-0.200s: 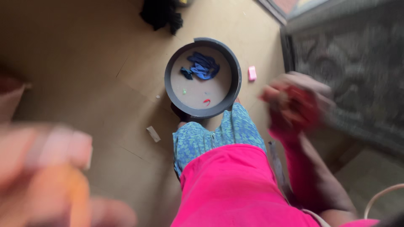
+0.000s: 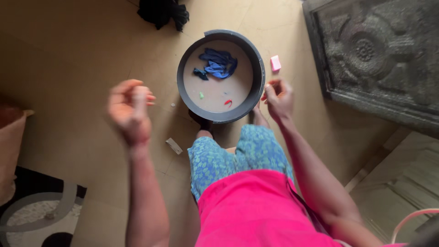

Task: The person washes clothes in a bucket of soapy water, applying soap from a bar and scrubbing the fabric by hand.

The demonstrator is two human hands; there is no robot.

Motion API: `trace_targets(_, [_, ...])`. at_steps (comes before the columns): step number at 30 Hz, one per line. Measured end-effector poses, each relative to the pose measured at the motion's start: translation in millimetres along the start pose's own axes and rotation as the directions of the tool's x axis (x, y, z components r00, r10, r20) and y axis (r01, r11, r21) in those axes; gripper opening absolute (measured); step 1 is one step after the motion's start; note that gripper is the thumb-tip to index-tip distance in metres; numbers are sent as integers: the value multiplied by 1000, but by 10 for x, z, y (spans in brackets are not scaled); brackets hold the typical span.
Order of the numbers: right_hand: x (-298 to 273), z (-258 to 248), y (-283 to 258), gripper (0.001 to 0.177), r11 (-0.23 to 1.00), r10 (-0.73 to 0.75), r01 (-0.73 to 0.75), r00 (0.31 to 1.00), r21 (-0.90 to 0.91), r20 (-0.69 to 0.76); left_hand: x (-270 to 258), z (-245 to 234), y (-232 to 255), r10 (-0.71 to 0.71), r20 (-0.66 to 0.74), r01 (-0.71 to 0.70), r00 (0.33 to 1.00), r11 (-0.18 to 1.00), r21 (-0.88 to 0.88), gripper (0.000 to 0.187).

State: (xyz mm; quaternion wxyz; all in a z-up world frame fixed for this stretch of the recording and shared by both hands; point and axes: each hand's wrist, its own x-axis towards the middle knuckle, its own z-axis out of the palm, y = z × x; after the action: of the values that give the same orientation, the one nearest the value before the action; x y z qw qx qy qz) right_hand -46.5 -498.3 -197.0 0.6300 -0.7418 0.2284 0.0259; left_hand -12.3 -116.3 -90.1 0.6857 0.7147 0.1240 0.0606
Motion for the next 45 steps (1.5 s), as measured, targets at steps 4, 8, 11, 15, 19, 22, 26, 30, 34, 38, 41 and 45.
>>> trace_targets(4, [122,209,1466,15,946,313,-316,949,76,46,-223,294,-1552,-406,14,401,914,906,137,23])
trace_targets(8, [214,462,2434,19,804,565,-584,810,115,159,-771,572,-3020,-623,97,609,776,781,142,29])
trace_targets(11, [363,597,2797,22,762,598,-626,779,168,191,-1037,849,-3716,-647,130,642,751,762,83,31])
trace_targets(15, [544,843,3013,22,730,627,-652,758,205,177,-992,1206,-4144,-667,113,663,737,745,73,32])
trace_targets(19, [642,1111,3243,23,787,549,-576,817,220,176,-670,1407,-4312,-660,35,657,750,750,72,31])
trace_targets(22, [677,1158,3365,25,952,306,-294,929,-88,209,-439,1436,-4429,-634,4,632,773,771,78,30])
trace_targets(26, [1115,1210,3374,28,845,204,114,835,-523,511,-231,1380,-4646,-585,-15,580,811,800,154,29])
trace_targets(30, [1417,1264,3084,31,778,145,269,802,-568,579,192,1438,-4737,-197,60,140,978,850,508,26])
trace_targets(34, [1667,1163,2722,31,831,54,291,807,-475,588,510,1436,-4575,-135,95,111,986,969,219,19])
trace_targets(38, [1675,1041,2608,28,735,-58,418,823,-534,565,741,1323,-4455,47,-86,-38,995,994,102,9])
trace_targets(41, [1645,999,2621,28,736,-109,457,808,-500,579,634,1245,-4316,134,-123,-111,983,977,182,11])
trace_targets(45, [1569,930,2708,26,703,-192,498,820,-508,538,98,1226,-4248,195,-145,-182,970,978,99,10])
